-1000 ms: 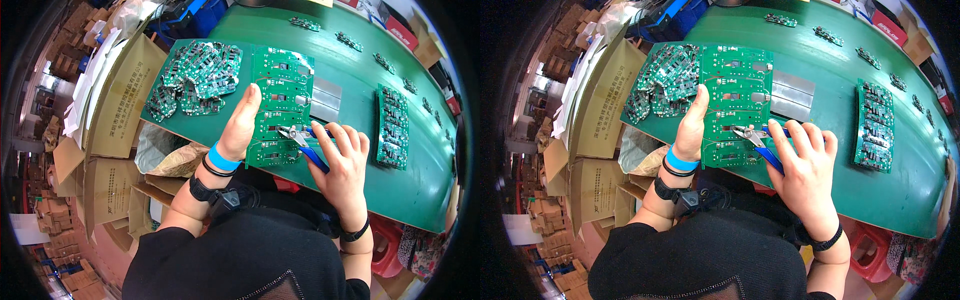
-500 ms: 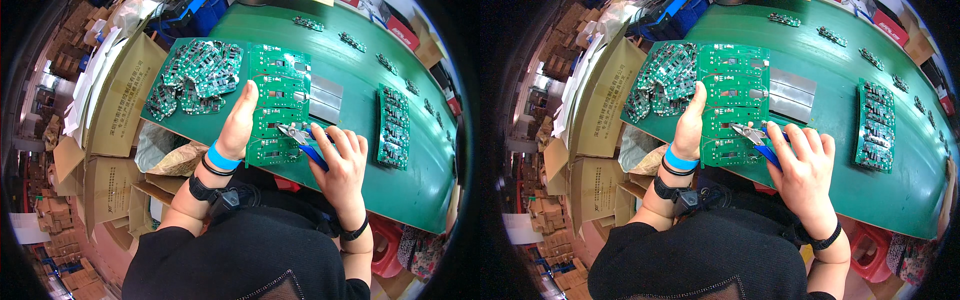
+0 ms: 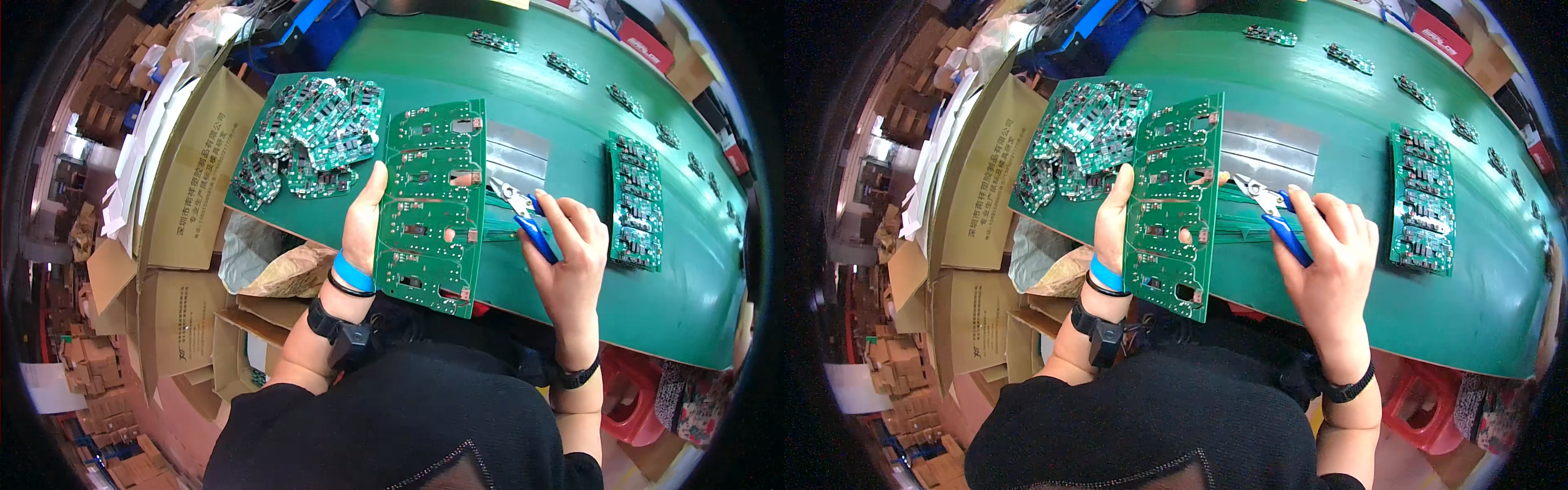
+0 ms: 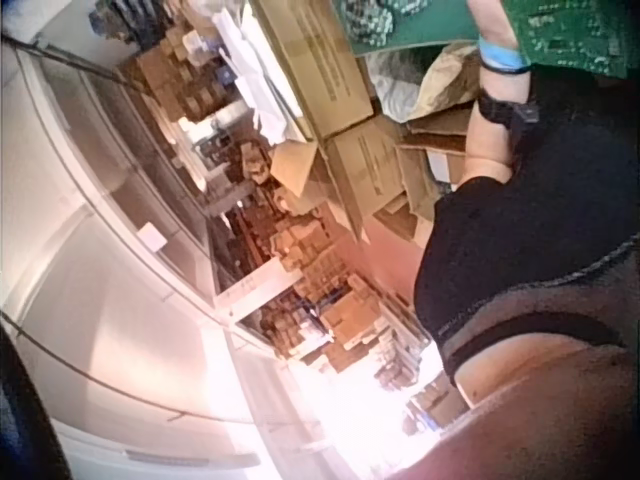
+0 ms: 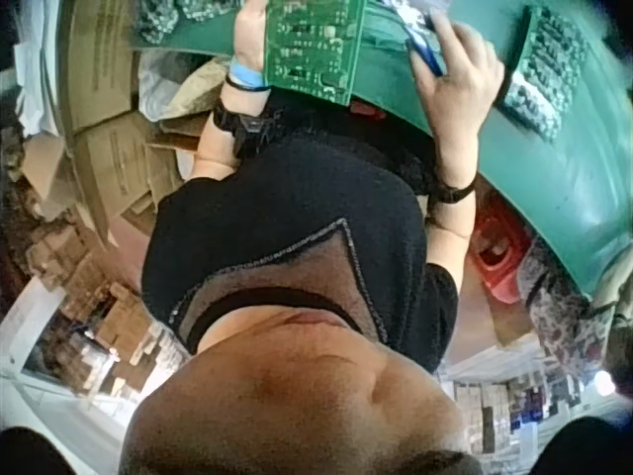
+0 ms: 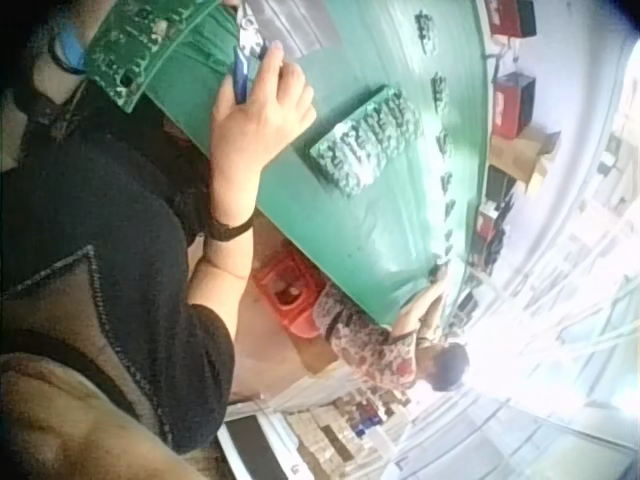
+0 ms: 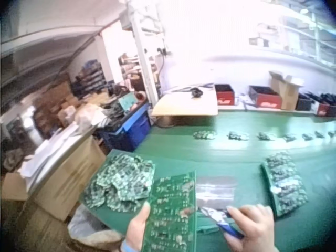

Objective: The person uses blue-handled pliers to trim excess green material from the edges of circuit boards. They repeatedly pick up boards from a pile, clip the edges, and place the finished pieces onto a separate stack on the table.

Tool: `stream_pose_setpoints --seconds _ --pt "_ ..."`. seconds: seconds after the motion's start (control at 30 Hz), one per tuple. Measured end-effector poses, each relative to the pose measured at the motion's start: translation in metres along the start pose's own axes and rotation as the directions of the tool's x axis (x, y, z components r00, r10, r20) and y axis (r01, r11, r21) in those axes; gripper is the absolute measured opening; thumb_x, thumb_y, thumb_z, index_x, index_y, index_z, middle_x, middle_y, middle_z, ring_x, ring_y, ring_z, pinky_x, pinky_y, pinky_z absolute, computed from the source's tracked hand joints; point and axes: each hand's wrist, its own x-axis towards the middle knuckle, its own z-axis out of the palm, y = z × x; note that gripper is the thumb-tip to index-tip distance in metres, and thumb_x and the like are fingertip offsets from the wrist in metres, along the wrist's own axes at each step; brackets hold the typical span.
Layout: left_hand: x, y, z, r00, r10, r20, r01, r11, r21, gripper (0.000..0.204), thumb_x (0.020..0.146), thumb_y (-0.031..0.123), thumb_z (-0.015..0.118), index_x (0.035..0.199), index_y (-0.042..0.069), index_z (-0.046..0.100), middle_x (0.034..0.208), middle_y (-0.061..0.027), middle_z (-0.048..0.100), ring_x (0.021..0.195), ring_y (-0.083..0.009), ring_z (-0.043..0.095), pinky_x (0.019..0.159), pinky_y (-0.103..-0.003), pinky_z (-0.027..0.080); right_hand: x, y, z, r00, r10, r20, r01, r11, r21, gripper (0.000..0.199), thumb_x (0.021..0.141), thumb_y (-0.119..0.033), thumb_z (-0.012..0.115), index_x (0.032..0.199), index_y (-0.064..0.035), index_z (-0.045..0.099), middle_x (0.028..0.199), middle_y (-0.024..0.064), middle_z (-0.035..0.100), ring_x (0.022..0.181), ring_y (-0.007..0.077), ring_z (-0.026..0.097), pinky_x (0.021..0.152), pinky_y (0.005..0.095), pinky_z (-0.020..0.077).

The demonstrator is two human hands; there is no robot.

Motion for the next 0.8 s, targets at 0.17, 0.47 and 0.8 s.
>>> stream_pose_setpoints --seconds 0.17,0.47,0.8 --pt "0.001 -0.004 -0.007 1.000 0.017 -0.023 -0.017 1.000 -0.004 0.069 0.095 0.055 0.021 0.145 0.007 0.019 0.144 -0.0288 0.023 0.116 -0.0403 0.049 0.080 -0.042 0.055 -0.004 -0.002 0.004 0.999 0.018 0.027 -0.017 0.999 -0.042 0.048 0.064 -0.013 0.073 0.110 -0.0080 0.062 0.096 0.0072 0.057 0.085 0.0237 0.054 0.075 0.0353 0.0381" --pt "0.011 0.010 0.007 1.000 0.009 0.009 -0.011 0.986 0.164 0.071 0.094 0.058 0.020 0.140 0.004 0.030 0.136 -0.0201 0.042 0.112 -0.0386 0.053 0.089 -0.054 0.048 -0.007 0.003 -0.011 0.997 0.069 -0.044 -0.068 0.997 0.041 0.051 0.064 -0.011 0.074 0.114 -0.0069 0.060 0.101 0.0109 0.056 0.094 0.0279 0.052 0.085 0.0372 0.0370" --pt "0.028 0.013 0.017 0.964 0.151 -0.221 -0.039 0.895 0.445 0.063 0.096 0.054 0.020 0.131 0.006 0.042 0.118 -0.0148 0.058 0.097 -0.0271 0.062 0.080 -0.042 0.055 -0.014 -0.020 -0.014 0.949 -0.149 0.279 0.152 0.988 0.009 0.064 0.057 -0.018 0.073 0.118 -0.0117 0.057 0.106 0.0067 0.053 0.100 0.0252 0.050 0.089 0.0417 0.0323"
